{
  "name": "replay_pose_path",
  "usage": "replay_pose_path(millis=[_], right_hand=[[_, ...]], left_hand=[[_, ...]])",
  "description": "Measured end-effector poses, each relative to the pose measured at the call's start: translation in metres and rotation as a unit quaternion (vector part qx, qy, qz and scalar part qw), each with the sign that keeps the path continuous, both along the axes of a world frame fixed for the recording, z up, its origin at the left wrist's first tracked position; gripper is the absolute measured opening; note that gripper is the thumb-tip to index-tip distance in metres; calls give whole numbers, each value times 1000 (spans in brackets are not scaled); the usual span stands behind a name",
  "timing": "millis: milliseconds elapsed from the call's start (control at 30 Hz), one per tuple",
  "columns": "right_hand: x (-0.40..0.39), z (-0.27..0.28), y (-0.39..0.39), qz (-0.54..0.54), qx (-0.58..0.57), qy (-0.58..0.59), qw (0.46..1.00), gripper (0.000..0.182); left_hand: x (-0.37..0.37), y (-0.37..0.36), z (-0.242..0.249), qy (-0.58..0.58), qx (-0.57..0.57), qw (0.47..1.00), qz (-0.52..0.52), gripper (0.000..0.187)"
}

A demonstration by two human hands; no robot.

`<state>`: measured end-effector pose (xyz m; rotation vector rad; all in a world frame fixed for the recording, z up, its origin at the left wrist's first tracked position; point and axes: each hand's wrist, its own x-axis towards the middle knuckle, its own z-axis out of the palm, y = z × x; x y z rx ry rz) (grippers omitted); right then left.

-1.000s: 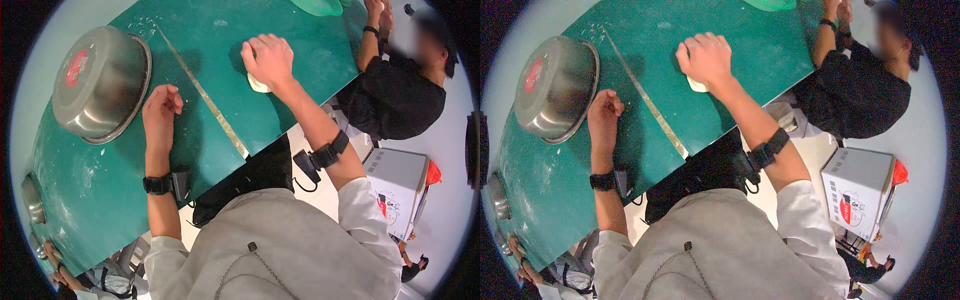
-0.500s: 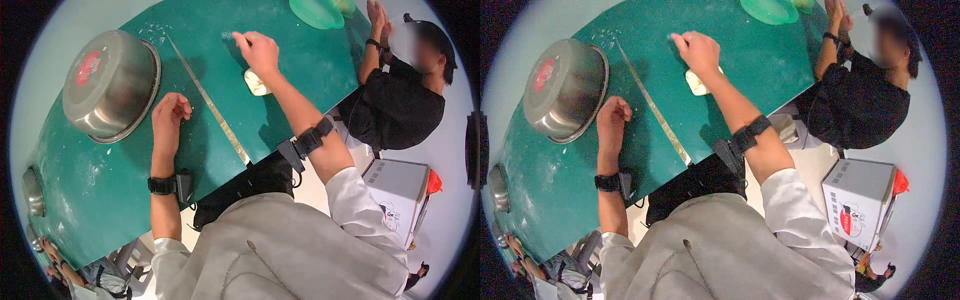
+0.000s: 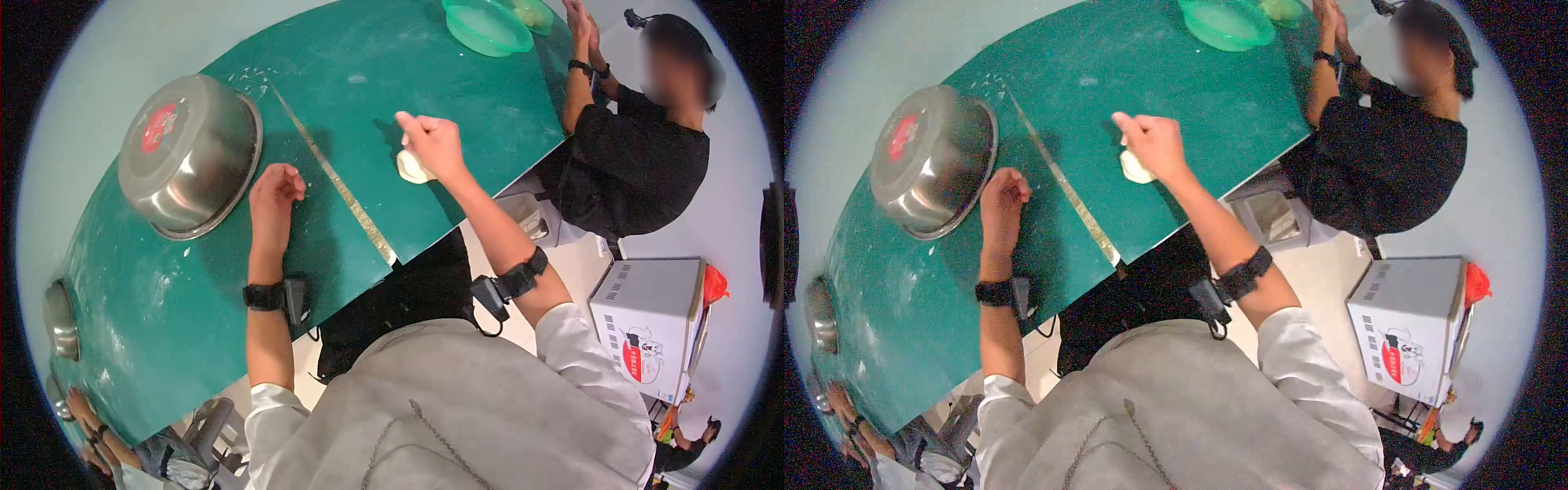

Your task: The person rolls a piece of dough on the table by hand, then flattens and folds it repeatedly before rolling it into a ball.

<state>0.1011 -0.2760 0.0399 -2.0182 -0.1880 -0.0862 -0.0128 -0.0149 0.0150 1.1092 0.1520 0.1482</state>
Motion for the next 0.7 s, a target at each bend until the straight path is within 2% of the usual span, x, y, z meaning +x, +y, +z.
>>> replay_pose_path(millis=[33,67,133,167,200,267,300,333,367,500,567,600,667,700], right_hand=[[-1,-1,-7,61,3,33,998,42],[-4,-1,-9,66,6,34,997,42],[-5,5,-22,198,145,85,966,35],[3,13,-35,297,83,88,947,37],[3,14,-40,296,80,86,948,37],[-9,20,-41,318,-100,-49,942,44],[-17,23,-40,322,-98,-47,941,44],[-29,29,-40,320,-238,-175,900,46],[-36,31,-40,306,-368,-297,826,49],[-35,16,-27,262,-385,-277,841,44],[-23,5,-22,209,-343,-248,882,34],[-17,1,-25,207,-346,-248,881,34],[-9,-2,-26,183,-207,-202,939,25],[-7,-2,-32,180,-210,-204,939,25]], left_hand=[[-2,2,-2,2,4,1000,5,24],[-1,4,-3,-19,2,1000,-11,24],[1,5,-4,-45,-4,999,-27,24],[1,5,-4,-32,-8,999,-21,24],[2,4,-6,-18,-12,1000,-15,25],[1,2,-2,-17,-12,1000,-14,25],[0,2,-1,-14,-10,1000,-12,26],[-1,3,-2,-12,-10,1000,-8,26],[1,4,-3,-15,-14,1000,-12,26],[1,3,-3,-27,12,999,-24,26],[1,5,-2,-31,3,999,-32,27],[0,5,-1,-34,-6,999,-40,27],[1,10,-4,-43,-50,997,-38,27],[2,12,-6,-51,-94,994,-36,27]])
